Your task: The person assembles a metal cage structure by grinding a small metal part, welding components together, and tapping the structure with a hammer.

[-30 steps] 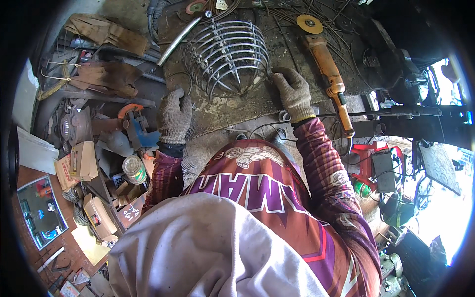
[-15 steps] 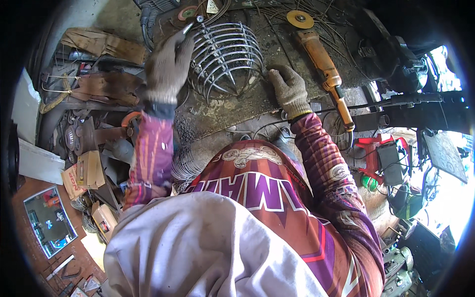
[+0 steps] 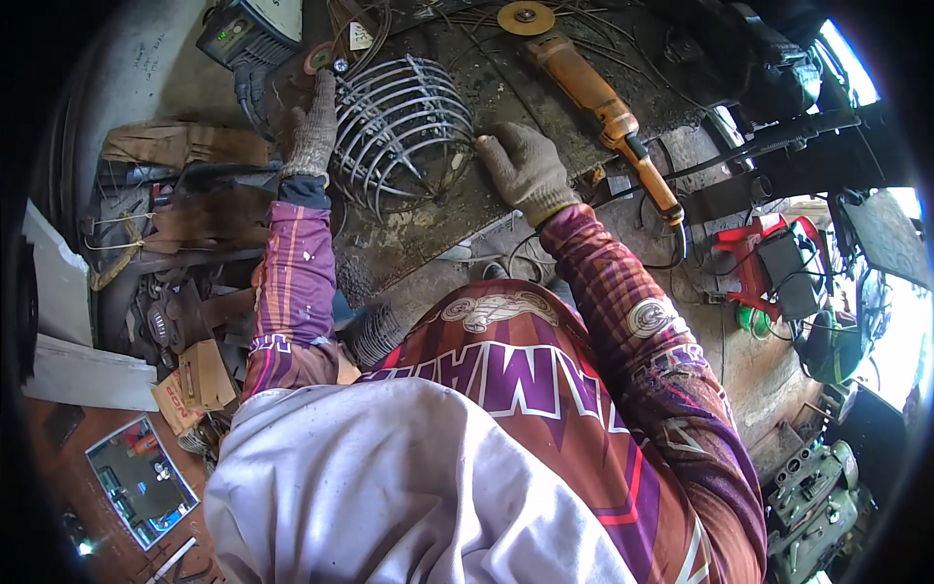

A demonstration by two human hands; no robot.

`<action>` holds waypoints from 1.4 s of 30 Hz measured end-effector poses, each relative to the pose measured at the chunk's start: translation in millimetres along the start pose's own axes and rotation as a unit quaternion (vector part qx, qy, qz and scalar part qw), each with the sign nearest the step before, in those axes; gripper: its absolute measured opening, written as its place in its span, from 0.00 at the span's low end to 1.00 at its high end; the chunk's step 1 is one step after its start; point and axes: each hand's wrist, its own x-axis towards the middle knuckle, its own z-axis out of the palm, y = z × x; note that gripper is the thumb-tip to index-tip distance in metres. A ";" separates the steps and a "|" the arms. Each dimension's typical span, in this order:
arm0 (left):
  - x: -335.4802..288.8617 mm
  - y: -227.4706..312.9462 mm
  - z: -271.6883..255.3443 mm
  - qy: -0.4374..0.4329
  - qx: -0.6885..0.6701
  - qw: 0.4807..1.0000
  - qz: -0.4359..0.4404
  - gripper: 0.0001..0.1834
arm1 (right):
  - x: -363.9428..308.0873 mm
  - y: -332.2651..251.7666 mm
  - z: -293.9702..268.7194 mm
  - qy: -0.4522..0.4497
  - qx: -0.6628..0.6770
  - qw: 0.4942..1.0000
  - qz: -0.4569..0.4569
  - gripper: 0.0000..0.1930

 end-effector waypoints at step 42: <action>-207.0 153.6 -6.7 0.026 -0.254 0.966 0.048 0.14 | -67.1 66.1 -211.5 -0.114 0.141 0.915 0.360 0.29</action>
